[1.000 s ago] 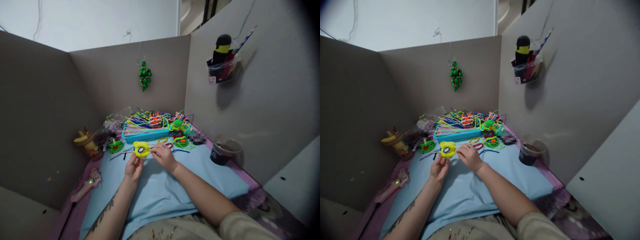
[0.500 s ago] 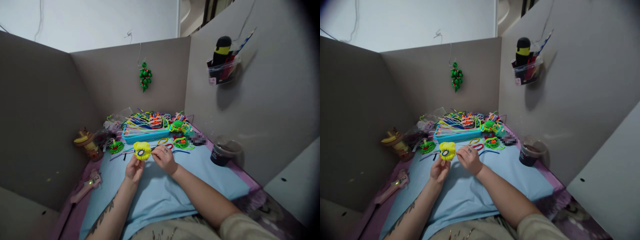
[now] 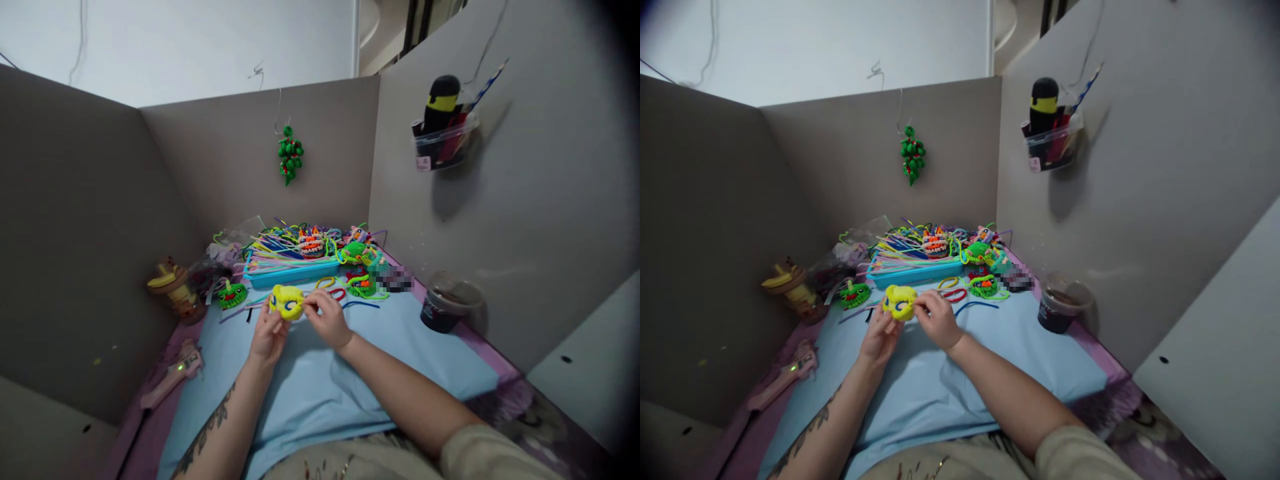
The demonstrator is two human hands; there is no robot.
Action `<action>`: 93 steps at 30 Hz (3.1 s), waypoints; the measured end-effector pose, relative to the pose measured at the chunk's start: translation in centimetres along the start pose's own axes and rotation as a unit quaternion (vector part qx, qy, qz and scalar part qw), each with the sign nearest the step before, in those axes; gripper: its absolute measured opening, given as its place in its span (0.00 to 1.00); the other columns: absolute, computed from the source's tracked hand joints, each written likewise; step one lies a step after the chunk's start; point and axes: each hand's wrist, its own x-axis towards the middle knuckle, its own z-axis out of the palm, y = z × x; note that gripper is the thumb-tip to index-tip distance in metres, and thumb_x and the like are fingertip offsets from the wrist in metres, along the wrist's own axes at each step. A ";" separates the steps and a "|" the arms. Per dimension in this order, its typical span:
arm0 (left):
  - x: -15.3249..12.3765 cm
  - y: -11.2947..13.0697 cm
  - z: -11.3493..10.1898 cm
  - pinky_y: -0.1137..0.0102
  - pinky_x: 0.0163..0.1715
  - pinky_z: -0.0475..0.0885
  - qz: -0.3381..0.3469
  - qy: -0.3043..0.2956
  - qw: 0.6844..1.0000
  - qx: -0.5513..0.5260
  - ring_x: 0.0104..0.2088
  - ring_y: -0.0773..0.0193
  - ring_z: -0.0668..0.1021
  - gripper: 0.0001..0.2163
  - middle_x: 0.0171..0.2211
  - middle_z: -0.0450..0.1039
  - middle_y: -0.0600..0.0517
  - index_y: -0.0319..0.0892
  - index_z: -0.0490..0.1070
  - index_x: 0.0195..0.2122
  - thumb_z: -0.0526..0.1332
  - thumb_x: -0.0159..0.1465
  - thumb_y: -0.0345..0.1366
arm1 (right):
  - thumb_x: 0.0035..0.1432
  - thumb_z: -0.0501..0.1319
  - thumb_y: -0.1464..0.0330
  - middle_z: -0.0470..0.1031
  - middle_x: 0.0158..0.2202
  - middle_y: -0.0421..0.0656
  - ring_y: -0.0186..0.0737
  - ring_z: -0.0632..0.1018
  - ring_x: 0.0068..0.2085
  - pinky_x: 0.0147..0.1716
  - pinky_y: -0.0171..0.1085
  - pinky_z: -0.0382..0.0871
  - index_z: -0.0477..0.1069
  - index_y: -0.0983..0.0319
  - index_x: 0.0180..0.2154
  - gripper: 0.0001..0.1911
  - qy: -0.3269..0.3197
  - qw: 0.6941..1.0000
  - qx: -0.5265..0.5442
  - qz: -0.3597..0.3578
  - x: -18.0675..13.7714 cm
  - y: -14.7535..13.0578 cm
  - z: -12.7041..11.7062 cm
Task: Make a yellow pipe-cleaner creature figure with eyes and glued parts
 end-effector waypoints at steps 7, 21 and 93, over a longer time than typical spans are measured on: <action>0.4 0.0 -0.5 0.75 0.38 0.74 -0.014 0.038 0.998 -0.044 0.39 0.65 0.78 0.22 0.43 0.74 0.49 0.44 0.62 0.52 0.59 0.57 0.24 | 0.52 0.56 0.70 0.68 0.25 0.40 0.34 0.68 0.28 0.28 0.34 0.64 0.68 0.61 0.26 0.04 -0.005 0.985 0.091 0.146 0.6 -0.2 0.2; 0.7 0.0 0.0 0.77 0.29 0.75 -0.027 0.142 0.988 -0.057 0.31 0.68 0.79 0.16 0.36 0.76 0.51 0.41 0.67 0.48 0.52 0.61 0.21 | 0.44 0.57 0.71 0.67 0.16 0.33 0.27 0.65 0.14 0.14 0.27 0.57 0.61 0.62 0.23 0.03 -0.123 0.872 0.283 0.381 1.1 1.2 0.5; 0.2 -0.6 -0.7 0.74 0.41 0.71 -0.024 -0.024 0.998 0.048 0.42 0.67 0.75 0.24 0.46 0.70 0.51 0.48 0.62 0.50 0.66 0.53 0.30 | 0.40 0.70 0.66 0.66 0.21 0.36 0.25 0.64 0.21 0.17 0.26 0.52 0.69 0.64 0.27 0.13 -0.086 0.688 0.575 0.435 0.2 1.9 1.1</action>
